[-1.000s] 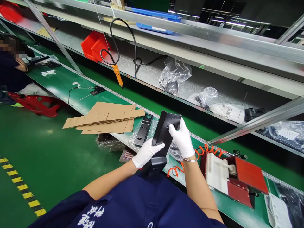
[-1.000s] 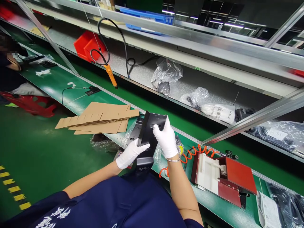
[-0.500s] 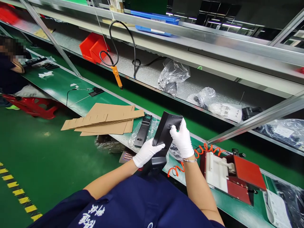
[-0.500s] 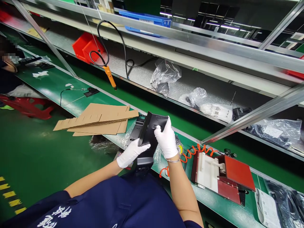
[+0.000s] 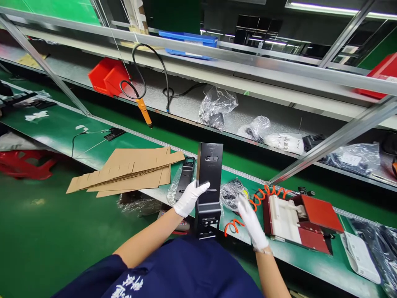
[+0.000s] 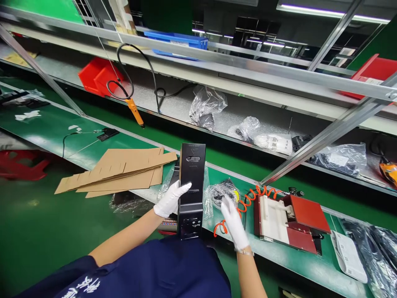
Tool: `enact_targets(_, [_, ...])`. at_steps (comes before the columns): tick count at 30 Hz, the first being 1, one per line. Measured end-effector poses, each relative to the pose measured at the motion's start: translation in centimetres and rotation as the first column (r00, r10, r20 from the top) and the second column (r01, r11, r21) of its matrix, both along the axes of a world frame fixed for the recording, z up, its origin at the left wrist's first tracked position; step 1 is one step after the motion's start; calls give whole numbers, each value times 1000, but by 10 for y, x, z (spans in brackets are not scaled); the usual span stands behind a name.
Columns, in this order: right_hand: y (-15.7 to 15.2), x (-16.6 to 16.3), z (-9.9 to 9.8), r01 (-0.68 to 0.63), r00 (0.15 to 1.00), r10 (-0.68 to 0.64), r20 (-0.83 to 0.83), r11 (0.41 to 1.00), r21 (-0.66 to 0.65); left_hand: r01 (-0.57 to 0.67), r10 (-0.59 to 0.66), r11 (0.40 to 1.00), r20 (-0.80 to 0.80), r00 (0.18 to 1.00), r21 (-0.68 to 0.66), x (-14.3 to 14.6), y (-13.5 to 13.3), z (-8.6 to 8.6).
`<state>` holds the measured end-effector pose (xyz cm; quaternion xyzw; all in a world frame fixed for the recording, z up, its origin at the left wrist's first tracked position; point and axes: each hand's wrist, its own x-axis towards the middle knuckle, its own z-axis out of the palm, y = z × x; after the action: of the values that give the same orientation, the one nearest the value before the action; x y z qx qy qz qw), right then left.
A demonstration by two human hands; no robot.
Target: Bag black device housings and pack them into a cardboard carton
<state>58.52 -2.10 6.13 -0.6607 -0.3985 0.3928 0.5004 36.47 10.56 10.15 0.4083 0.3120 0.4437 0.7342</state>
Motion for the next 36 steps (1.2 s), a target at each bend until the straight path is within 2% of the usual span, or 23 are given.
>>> enact_targets(2, [-39,-12,-37,0,995,-13,-102,992,-128,23,-20,999,55,998,-47,6,4,-1])
enact_targets(4, [-72,-37,-60,2,973,-45,-228,982,-187,60,-52,994,87,995,-94,19,3,-4])
enact_targets(5, [-84,-50,-65,39,957,-91,-275,981,-191,88,-78,990,90,993,-113,27,1,-7])
enact_targets(7, [-100,-70,-64,198,908,-244,-339,966,-165,162,-152,976,77,985,-148,48,-10,-14])
enact_targets(9, [-113,-73,-58,391,823,-417,-385,909,-147,260,-252,949,63,966,-180,73,-27,-25])
enact_targets(12, [-154,-48,-54,546,709,-576,-406,813,-200,445,-440,867,77,895,-225,113,-67,-44])
enact_targets(16, [-247,-4,-64,650,618,-708,-340,704,-285,646,-664,710,38,747,-282,176,-137,-77])
enact_targets(19, [-311,25,-69,668,574,-744,-342,667,-330,704,-743,625,20,669,-337,232,-190,-104])
enact_targets(22, [-353,57,-69,653,564,-755,-335,656,-380,685,-743,612,11,670,-394,286,-232,-129])
enact_targets(25, [-373,92,-71,610,611,-728,-310,683,-402,645,-729,622,-26,684,-445,324,-253,-151])
enact_targets(29, [-380,130,-84,531,688,-659,-304,742,-409,580,-698,656,-94,710,-482,343,-258,-167])
enact_targets(32, [-383,144,-91,490,684,-638,-354,761,-424,557,-690,658,-111,715,-506,346,-258,-167])
enact_targets(36, [-388,155,-92,458,672,-624,-399,774,-437,571,-686,652,-68,724,-500,347,-263,-158])
